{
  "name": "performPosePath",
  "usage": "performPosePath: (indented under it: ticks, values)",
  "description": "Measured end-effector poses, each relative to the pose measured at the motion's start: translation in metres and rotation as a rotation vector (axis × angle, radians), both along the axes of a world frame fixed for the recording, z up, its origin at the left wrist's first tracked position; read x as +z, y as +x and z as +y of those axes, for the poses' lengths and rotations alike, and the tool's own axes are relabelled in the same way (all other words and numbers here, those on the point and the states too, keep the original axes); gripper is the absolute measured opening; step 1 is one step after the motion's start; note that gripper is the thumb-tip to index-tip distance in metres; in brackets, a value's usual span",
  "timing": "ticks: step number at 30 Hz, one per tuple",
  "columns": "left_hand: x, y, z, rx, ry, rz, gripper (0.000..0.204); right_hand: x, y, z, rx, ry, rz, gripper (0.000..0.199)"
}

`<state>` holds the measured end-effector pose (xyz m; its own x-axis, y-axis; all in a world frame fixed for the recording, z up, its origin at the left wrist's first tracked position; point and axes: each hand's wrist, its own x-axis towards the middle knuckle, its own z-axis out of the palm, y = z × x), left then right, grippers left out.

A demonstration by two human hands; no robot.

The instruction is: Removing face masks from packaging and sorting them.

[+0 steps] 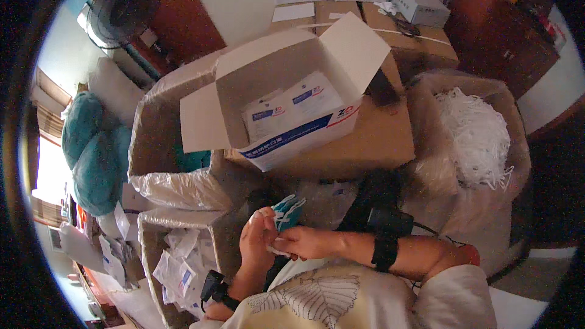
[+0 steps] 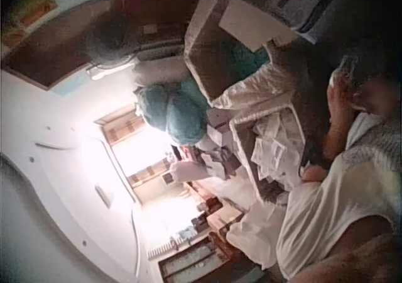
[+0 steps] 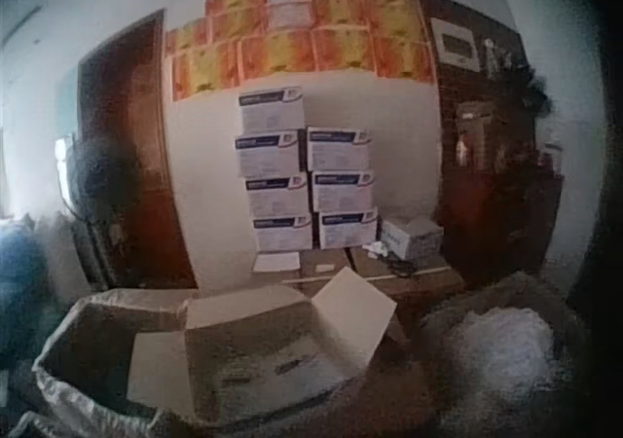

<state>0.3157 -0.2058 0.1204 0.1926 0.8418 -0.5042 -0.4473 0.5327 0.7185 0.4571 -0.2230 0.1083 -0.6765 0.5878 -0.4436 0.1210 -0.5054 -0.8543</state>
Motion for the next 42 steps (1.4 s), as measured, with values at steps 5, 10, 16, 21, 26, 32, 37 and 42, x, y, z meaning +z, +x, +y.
performPosePath:
  ticks: [5,10,16,21,26,32,37,42]
  values:
    - [-0.006,-0.029,-0.011,-0.252,-0.147,-0.283,0.026,0.0,0.022,-0.009,0.332,0.317,0.044,0.033]
    - [0.031,-0.034,-0.039,-0.607,-0.469,-0.053,0.027,0.034,0.044,-0.017,0.722,0.387,0.054,0.032]
    - [0.047,-0.031,-0.045,-0.742,-0.465,-0.084,0.03,0.048,0.056,-0.022,0.802,0.381,0.032,0.034]
    - [0.053,-0.037,-0.041,-0.562,-0.589,-0.087,0.03,0.052,0.088,-0.028,0.849,0.276,-0.171,0.034]
    - [0.033,-0.038,-0.037,-0.587,-0.255,-0.08,0.034,0.073,0.098,-0.016,0.783,0.258,-0.156,0.032]
    - [0.012,-0.074,-0.01,-0.114,0.003,-0.238,0.031,0.042,0.144,-0.018,0.763,0.17,-0.276,0.031]
    - [0.019,-0.049,0.03,0.089,-0.049,-0.703,0.027,0.077,0.081,0.005,0.324,-0.165,-0.179,0.025]
    - [0.002,-0.027,0.033,0.122,-0.008,-0.755,0.026,0.074,0.011,0.028,0.097,-0.094,0.069,0.025]
